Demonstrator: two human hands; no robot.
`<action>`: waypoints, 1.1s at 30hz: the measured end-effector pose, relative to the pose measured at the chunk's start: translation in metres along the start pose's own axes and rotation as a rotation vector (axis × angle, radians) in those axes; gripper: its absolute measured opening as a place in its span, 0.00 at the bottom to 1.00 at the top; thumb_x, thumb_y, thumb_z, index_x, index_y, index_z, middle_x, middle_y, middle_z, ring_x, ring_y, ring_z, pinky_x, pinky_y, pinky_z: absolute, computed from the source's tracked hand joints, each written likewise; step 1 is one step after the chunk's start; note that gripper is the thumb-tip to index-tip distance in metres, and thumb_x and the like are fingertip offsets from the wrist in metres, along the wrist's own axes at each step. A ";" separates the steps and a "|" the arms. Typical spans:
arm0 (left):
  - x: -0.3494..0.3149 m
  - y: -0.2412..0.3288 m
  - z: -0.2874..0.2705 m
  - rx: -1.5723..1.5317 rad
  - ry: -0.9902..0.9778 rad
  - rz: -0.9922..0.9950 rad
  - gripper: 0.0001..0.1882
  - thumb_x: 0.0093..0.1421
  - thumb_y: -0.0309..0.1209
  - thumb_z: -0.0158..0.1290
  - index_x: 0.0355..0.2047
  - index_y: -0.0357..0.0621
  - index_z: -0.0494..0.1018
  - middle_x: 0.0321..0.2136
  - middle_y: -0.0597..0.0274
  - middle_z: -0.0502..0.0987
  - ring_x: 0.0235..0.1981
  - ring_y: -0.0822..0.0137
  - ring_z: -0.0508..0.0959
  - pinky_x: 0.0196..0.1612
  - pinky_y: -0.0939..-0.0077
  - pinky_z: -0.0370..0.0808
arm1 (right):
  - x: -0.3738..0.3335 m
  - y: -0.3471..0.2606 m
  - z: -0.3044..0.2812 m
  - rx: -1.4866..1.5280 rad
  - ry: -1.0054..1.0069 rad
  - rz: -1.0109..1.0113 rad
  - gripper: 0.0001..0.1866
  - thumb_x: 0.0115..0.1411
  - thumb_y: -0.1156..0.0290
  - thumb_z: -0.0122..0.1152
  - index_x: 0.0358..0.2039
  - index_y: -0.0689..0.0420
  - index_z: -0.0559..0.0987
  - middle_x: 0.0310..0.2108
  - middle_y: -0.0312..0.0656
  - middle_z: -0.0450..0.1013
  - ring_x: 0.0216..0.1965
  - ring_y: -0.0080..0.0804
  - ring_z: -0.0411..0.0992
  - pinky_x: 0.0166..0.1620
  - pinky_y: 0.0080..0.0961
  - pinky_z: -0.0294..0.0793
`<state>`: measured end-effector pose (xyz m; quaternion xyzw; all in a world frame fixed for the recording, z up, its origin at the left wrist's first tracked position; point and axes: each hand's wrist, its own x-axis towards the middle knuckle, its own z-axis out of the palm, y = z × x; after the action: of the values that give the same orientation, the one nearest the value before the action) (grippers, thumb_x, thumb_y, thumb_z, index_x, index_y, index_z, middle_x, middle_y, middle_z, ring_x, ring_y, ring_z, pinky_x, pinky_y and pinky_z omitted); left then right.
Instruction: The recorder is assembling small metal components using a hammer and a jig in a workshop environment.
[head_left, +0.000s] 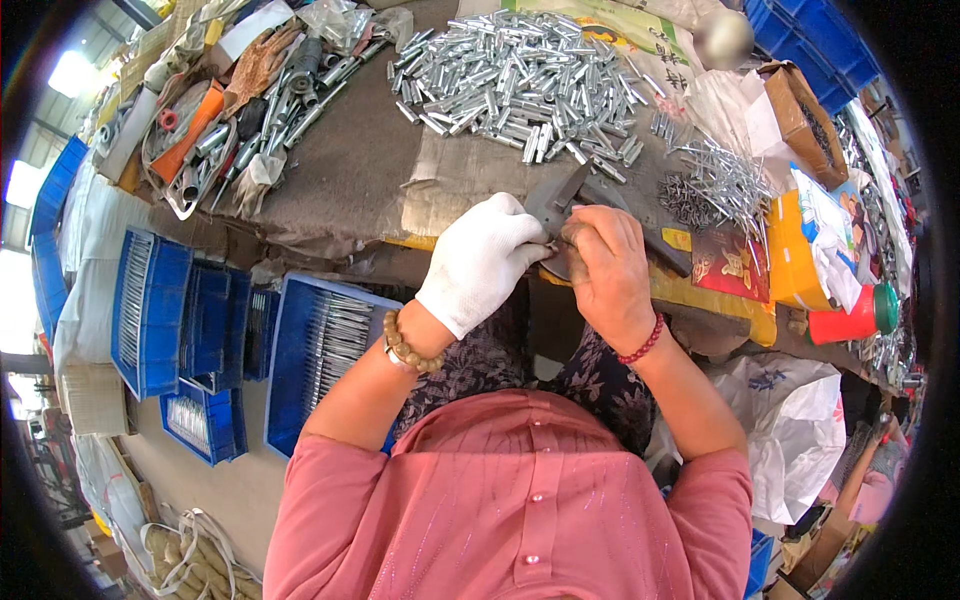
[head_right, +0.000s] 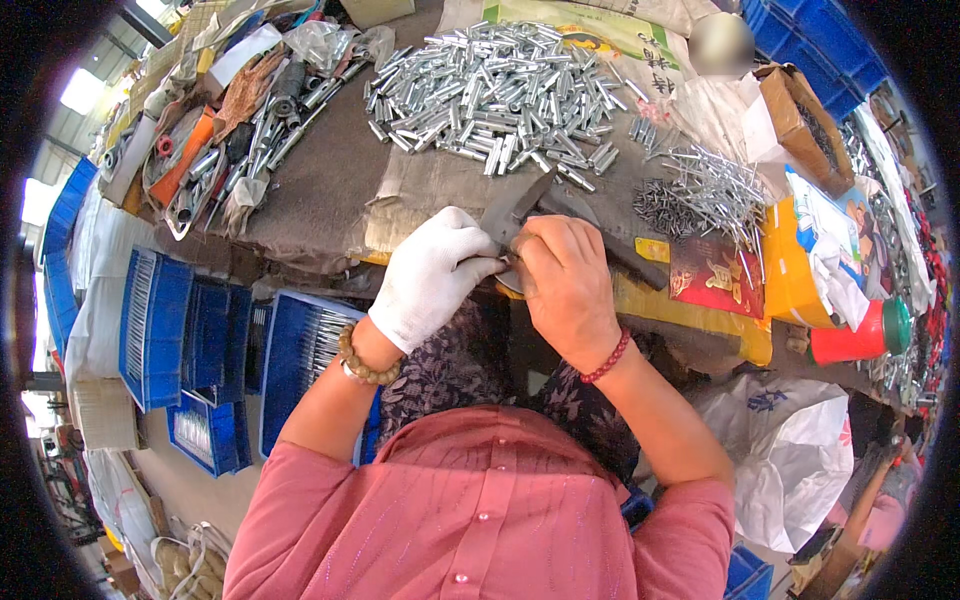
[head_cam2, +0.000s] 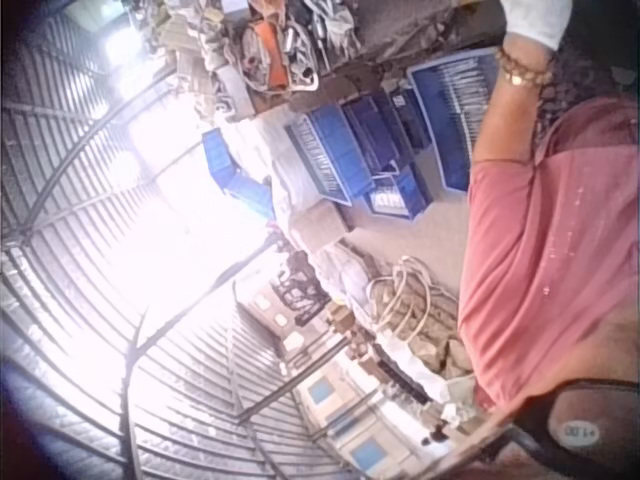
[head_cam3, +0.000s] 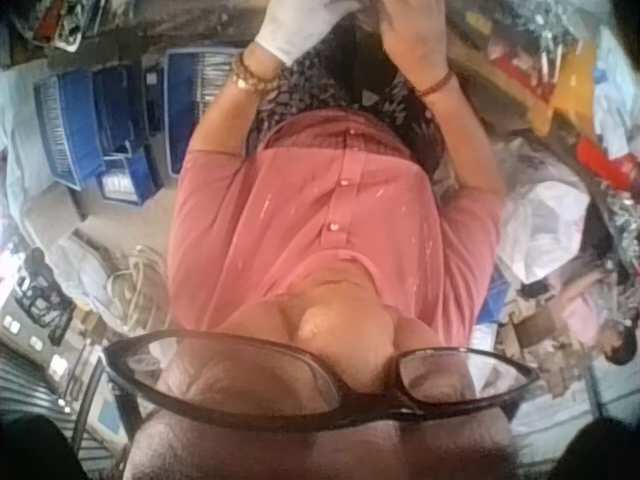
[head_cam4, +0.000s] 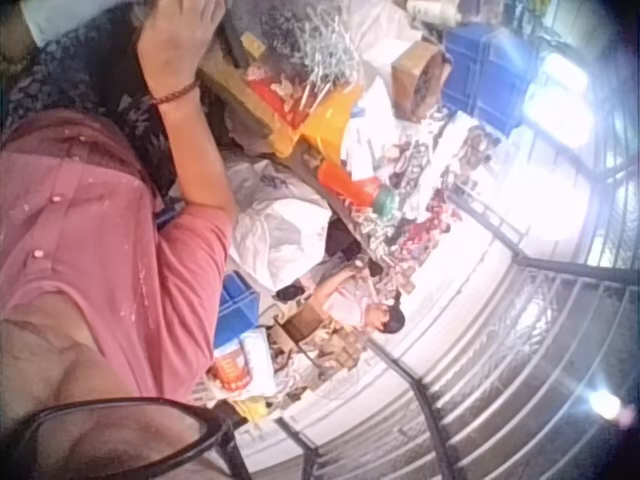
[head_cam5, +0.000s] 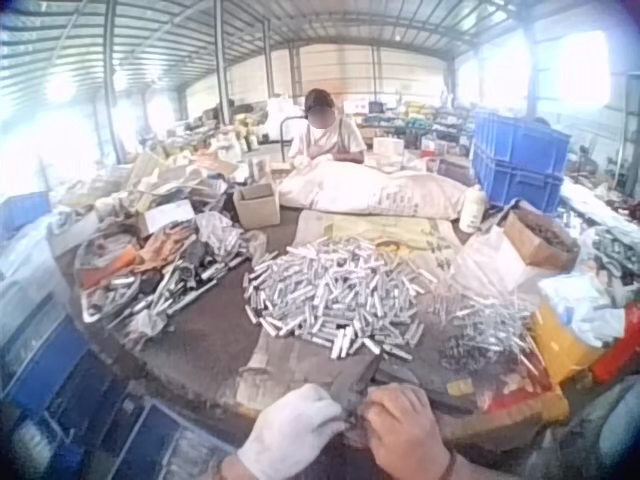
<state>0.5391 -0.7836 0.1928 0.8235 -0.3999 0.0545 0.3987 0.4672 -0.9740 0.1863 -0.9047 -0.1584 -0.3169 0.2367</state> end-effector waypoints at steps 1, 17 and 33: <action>0.000 0.000 0.000 -0.008 0.004 -0.006 0.07 0.54 0.27 0.67 0.32 0.44 0.80 0.32 0.56 0.75 0.38 0.52 0.77 0.43 0.62 0.76 | -0.001 0.000 0.001 0.005 0.012 -0.001 0.13 0.50 0.81 0.66 0.38 0.60 0.78 0.46 0.45 0.73 0.49 0.50 0.73 0.55 0.44 0.71; 0.001 0.001 -0.001 0.016 -0.018 -0.010 0.06 0.54 0.28 0.66 0.32 0.44 0.81 0.32 0.57 0.75 0.39 0.52 0.78 0.44 0.62 0.76 | 0.002 0.004 -0.033 -0.088 -0.037 0.080 0.14 0.52 0.78 0.67 0.41 0.61 0.80 0.48 0.46 0.75 0.51 0.51 0.73 0.55 0.44 0.70; 0.001 0.001 -0.003 -0.031 -0.037 -0.030 0.05 0.55 0.27 0.66 0.33 0.44 0.82 0.33 0.56 0.77 0.39 0.53 0.79 0.44 0.63 0.77 | -0.005 -0.009 -0.093 -0.068 -0.131 0.212 0.23 0.54 0.84 0.63 0.51 0.58 0.83 0.44 0.46 0.72 0.41 0.47 0.77 0.41 0.36 0.78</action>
<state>0.5400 -0.7826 0.1958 0.8241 -0.3955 0.0271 0.4046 0.4133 -1.0159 0.2497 -0.9425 -0.0664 -0.2358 0.2273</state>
